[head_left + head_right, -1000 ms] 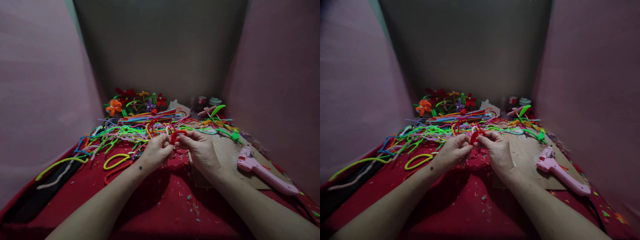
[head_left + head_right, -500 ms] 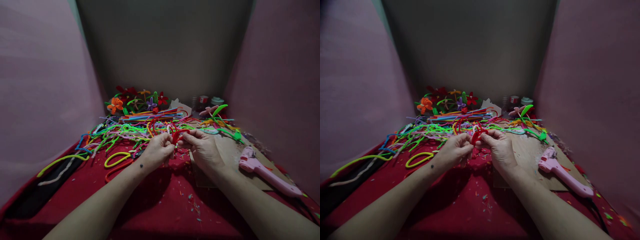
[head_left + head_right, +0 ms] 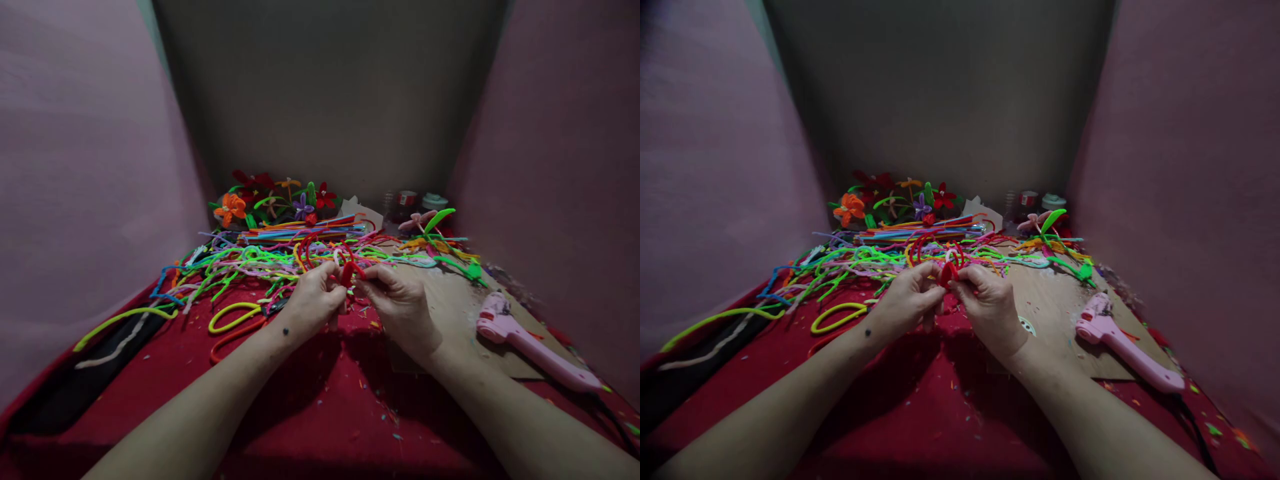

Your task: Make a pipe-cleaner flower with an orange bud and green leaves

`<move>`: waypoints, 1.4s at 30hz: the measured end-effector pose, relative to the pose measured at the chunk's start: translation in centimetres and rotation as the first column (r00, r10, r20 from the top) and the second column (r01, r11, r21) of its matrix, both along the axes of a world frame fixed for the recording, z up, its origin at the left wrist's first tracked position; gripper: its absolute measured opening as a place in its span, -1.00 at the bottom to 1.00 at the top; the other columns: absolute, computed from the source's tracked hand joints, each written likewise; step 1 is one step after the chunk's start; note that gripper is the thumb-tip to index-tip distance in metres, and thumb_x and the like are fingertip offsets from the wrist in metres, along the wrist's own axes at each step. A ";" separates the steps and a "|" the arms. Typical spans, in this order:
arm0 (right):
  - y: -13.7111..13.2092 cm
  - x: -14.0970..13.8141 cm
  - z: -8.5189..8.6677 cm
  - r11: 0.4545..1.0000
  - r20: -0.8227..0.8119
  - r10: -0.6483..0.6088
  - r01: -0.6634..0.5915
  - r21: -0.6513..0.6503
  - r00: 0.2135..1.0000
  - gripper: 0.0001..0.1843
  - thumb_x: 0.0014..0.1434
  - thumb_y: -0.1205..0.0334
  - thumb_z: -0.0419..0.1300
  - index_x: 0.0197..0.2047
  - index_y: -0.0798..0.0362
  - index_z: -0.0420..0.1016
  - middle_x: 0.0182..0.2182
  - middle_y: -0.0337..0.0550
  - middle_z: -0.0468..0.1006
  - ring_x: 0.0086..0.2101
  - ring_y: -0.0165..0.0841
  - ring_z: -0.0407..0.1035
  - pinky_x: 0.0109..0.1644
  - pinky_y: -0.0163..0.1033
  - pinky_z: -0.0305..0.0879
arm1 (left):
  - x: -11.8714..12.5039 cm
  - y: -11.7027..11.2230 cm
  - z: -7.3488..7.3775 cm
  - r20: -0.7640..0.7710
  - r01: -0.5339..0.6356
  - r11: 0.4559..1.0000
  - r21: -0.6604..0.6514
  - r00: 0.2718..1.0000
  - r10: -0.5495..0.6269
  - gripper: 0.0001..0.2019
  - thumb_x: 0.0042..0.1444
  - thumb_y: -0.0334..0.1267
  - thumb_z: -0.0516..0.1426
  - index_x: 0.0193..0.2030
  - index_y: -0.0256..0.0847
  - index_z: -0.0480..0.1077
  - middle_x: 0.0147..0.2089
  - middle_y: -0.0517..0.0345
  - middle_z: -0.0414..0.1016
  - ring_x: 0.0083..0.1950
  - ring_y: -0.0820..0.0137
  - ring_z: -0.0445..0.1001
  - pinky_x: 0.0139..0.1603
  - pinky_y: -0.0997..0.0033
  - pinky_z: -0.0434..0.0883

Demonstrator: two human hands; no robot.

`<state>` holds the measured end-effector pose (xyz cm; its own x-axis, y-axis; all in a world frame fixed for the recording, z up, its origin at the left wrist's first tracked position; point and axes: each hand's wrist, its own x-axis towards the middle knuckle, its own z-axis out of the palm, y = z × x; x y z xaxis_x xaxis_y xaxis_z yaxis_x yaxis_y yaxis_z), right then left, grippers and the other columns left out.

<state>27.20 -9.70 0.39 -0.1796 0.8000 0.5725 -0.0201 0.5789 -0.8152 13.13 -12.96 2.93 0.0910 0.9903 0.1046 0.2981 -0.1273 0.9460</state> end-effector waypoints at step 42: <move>0.7 0.3 1.6 0.769 -0.372 0.143 -0.340 -0.541 0.917 -0.77 -0.14 0.16 0.30 -0.60 0.13 0.41 -0.68 -0.26 0.42 -0.65 -0.48 0.26 -0.56 -0.35 0.17 | -1.7 0.6 0.9 -0.209 0.083 0.985 -0.151 0.971 -0.114 -0.92 0.00 -0.32 0.04 -0.41 -0.25 0.33 -0.66 0.28 0.32 -0.72 0.54 0.30 -0.77 0.65 0.15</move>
<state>27.47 -8.98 2.03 -0.3168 0.9462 0.0657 -0.3853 -0.0651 -0.9205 11.46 -12.33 3.87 0.1942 0.9786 -0.0679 0.4896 -0.0367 0.8712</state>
